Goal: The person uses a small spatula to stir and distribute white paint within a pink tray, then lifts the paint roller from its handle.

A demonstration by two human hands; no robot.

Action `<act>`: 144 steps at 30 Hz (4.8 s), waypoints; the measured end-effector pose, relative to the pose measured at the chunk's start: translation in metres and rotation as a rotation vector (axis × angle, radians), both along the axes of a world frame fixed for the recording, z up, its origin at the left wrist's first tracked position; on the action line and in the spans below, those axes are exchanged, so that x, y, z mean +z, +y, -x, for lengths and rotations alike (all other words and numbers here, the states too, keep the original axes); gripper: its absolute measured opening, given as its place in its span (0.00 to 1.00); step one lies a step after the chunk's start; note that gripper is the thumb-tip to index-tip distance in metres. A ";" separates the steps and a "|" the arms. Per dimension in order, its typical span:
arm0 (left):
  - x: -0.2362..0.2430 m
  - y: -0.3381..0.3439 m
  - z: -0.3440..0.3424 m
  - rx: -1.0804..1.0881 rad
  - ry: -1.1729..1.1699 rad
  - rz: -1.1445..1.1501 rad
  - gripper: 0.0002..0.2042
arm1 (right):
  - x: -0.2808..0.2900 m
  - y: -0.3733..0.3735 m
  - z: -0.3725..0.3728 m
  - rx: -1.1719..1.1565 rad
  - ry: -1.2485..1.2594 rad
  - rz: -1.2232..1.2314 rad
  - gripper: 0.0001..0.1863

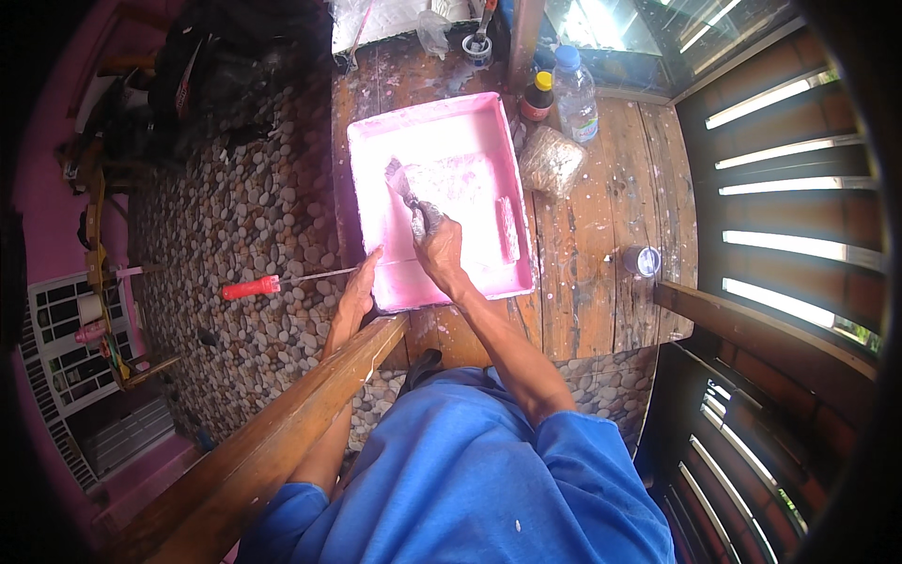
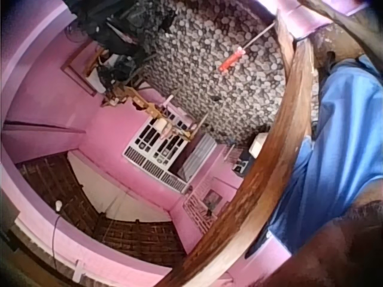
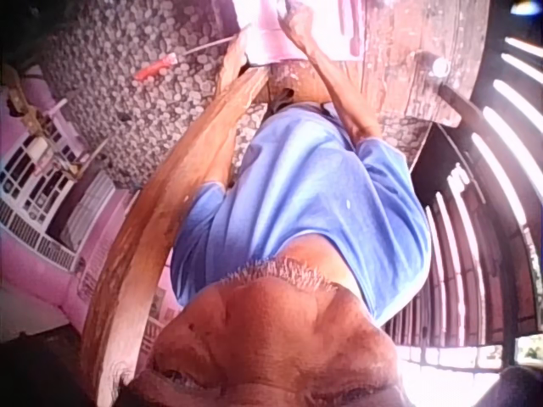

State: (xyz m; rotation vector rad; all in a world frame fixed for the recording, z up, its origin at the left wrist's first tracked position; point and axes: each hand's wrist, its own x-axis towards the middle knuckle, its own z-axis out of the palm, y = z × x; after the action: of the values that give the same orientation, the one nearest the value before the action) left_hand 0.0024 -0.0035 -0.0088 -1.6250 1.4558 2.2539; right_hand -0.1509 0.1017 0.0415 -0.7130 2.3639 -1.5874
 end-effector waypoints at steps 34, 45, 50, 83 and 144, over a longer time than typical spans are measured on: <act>0.009 0.004 0.003 0.087 0.033 -0.054 0.34 | 0.010 0.026 0.071 -0.407 -0.032 -0.048 0.10; 0.010 0.004 0.003 0.072 0.037 -0.059 0.35 | 0.003 0.020 0.064 -0.180 0.028 0.014 0.11; 0.011 0.004 0.006 0.059 0.032 -0.086 0.35 | -0.002 0.005 0.059 -0.150 0.039 -0.014 0.11; 0.023 0.007 0.007 0.025 -0.018 0.025 0.35 | 0.042 -0.048 0.097 0.395 0.340 -0.018 0.13; 0.069 0.010 0.011 0.047 0.072 0.334 0.23 | 0.002 0.056 0.081 -0.210 -0.170 -0.025 0.11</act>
State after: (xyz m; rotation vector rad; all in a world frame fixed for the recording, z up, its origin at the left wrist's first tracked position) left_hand -0.0084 0.0062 0.0597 -1.6857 1.9203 2.2077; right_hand -0.2315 0.1580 0.0432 -0.3181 2.3920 -1.6224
